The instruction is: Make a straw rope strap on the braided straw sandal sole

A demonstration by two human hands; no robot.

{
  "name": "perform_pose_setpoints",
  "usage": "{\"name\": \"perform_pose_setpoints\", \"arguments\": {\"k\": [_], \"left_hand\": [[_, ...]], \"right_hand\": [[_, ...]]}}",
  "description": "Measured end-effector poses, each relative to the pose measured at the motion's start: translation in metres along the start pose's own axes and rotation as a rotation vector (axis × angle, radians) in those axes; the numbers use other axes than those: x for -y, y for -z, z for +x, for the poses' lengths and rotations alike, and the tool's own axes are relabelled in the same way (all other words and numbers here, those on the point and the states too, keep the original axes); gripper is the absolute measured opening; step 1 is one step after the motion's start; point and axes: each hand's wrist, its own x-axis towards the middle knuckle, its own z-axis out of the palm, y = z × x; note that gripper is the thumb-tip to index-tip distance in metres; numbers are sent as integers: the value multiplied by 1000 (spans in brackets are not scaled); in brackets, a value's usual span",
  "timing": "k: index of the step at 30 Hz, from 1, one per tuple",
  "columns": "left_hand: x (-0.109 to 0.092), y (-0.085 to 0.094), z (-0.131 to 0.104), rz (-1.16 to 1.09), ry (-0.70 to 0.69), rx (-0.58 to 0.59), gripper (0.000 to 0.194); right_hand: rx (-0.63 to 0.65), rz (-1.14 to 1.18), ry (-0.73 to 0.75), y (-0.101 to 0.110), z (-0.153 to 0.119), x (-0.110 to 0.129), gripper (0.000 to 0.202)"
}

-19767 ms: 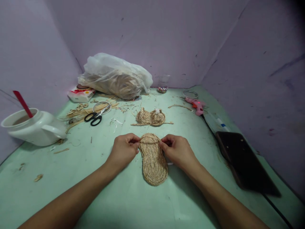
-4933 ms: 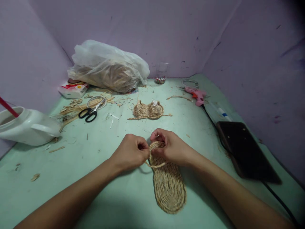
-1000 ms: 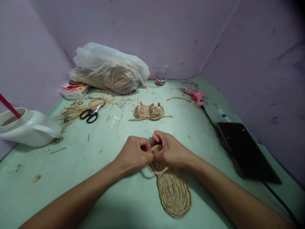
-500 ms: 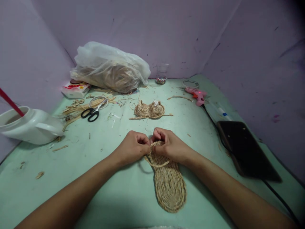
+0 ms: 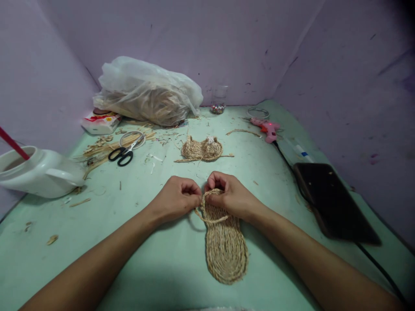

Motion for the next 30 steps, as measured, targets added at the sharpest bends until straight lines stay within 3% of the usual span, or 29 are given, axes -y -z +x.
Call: {"name": "perform_pose_setpoints", "arguments": {"k": [3, 6, 9, 12, 15, 24, 30], "left_hand": [[-4, 11, -8, -39, -121, 36, 20], [-5, 14, -19, 110, -486, 31, 26], [1, 5, -24, 347, -839, 9, 23], [12, -5, -22, 550, -1036, -70, 28], [16, -7, -19, 664, -1067, -140, 31], [22, -11, -23, 600, -1062, -371, 34], [23, -15, -18, 464, -1016, -288, 35]], "right_hand": [[-3, -3, -1, 2, 0, 0, 24], [-1, 21, -7, 2, 0, 0, 26], [-9, 33, -8, 1, -1, 1, 28], [-5, 66, -19, 1, 0, 2, 29], [-10, 69, -25, 1, -1, 3, 29], [-13, 55, -20, 2, 1, 1, 29], [3, 106, 16, 3, 2, -4, 28]]}}
